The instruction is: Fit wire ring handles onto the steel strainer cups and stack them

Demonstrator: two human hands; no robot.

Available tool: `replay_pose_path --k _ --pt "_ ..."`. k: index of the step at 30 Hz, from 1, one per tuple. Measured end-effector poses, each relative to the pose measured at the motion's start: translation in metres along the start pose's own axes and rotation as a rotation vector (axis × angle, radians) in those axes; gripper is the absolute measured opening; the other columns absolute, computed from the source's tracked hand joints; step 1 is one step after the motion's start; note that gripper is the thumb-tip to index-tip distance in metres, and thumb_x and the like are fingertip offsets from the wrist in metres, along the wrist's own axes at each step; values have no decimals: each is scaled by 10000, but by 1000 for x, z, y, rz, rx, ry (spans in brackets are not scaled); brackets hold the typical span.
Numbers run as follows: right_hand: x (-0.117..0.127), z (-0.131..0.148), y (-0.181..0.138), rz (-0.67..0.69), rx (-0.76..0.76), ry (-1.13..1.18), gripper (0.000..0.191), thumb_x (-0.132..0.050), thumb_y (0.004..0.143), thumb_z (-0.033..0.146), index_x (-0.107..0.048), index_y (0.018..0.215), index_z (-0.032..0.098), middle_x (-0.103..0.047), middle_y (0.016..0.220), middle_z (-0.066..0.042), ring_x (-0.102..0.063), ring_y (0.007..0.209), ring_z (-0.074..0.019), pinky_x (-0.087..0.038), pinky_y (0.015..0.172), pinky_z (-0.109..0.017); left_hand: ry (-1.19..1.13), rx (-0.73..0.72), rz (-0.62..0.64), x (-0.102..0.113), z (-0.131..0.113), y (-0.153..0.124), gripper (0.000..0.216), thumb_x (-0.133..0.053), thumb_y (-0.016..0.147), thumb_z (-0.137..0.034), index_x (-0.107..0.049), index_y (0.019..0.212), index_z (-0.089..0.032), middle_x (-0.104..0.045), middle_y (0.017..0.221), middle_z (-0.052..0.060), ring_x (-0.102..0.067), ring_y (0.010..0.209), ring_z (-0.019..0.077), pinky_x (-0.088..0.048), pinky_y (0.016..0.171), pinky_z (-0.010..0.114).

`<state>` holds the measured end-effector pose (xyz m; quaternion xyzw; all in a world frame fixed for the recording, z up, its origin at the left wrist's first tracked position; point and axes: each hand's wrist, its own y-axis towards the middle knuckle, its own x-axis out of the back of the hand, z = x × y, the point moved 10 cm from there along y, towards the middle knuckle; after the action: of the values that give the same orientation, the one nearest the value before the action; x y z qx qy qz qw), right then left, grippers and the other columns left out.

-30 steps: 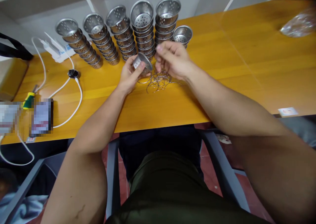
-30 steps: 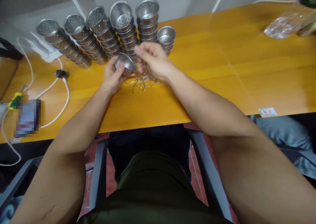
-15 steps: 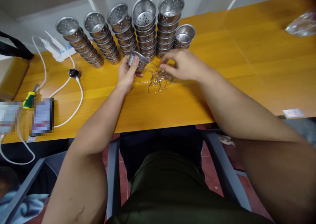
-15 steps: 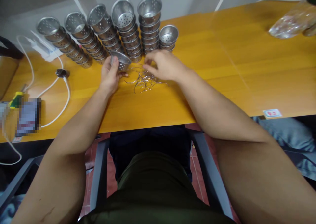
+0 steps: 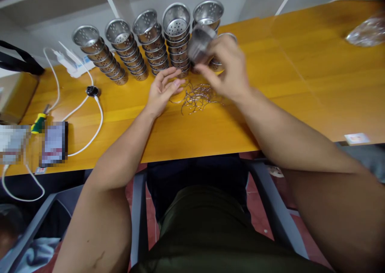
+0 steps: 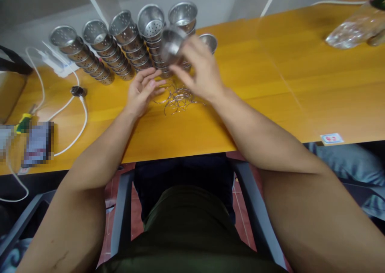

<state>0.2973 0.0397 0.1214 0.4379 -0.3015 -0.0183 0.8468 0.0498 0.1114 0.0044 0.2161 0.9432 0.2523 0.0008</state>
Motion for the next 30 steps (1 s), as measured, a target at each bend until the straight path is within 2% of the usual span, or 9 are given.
replay_pose_path --k 4,6,9,12,14,18,24,28,30 --pt "79 -21 4 -449 109 -248 356 -746 1332 658 -786 1236 318 -780 1268 -178 -738 1254 -431 -633 1143 -622 30 52 11 -7 -6 -5 818 -888 1118 -947 -727 1614 -318 -817 1739 175 -982 1293 306 -860 1051 453" --pt "83 -49 8 -410 7 -330 214 -711 1326 437 -815 1271 259 -789 1374 -231 -741 1352 -422 -624 1215 -603 45 41 16 -10 -9 -5 803 -891 1121 -937 -733 1595 -307 -843 1685 169 -989 1233 285 -860 1004 425" --pt "50 -97 12 -14 -322 -490 210 -665 1277 261 -861 1333 209 -796 1583 -263 -697 1524 -420 -532 1391 -636 56 35 18 -12 -11 -5 790 -903 1118 -925 -735 1573 -302 -865 1633 159 -987 1206 268 -857 984 405" --pt "24 -106 4 281 -494 -583 280 -685 1327 304 -899 1476 200 -760 1763 -238 -665 1618 -472 -488 1419 -727 72 41 22 -12 -11 -5 781 -914 1113 -915 -737 1550 -292 -868 1629 162 -982 1206 261 -852 989 397" --pt "24 -93 6 279 -520 -626 312 -768 1319 348 -904 1535 168 -763 1778 -244 -669 1635 -519 -504 1396 -750 91 41 34 -14 -13 -6 785 -909 1114 -914 -733 1552 -286 -862 1644 167 -979 1214 262 -850 993 401" --pt "24 -80 9 266 -568 -627 707 -899 1255 283 -693 1925 198 -661 1934 -226 -620 1720 -514 -451 1464 -717 110 44 41 -16 -16 -7 776 -908 1114 -911 -735 1548 -291 -861 1630 161 -969 1201 256 -847 990 397" --pt "15 -87 8 298 -608 -620 519 -829 1277 236 -819 1789 154 -529 1955 -282 -539 1788 -490 -437 1514 -639 124 24 50 -18 -16 -6 701 -938 1121 -854 -757 1518 -305 -862 1586 144 -939 1124 231 -839 953 391" --pt "26 -82 8 262 -542 -576 634 -804 1277 220 -679 1895 150 -510 1943 -261 -643 1741 -356 -503 1503 -431 119 41 37 -17 -17 -7 703 -963 1106 -847 -772 1496 -295 -861 1562 135 -909 1056 188 -821 942 349" --pt "34 -86 9 254 -492 -567 707 -668 1334 290 -462 1996 152 -395 1989 -296 -561 1800 -374 -523 1487 -497 124 54 31 -16 -18 -7 693 -963 1108 -841 -778 1494 -296 -862 1556 130 -894 1020 170 -810 926 328"
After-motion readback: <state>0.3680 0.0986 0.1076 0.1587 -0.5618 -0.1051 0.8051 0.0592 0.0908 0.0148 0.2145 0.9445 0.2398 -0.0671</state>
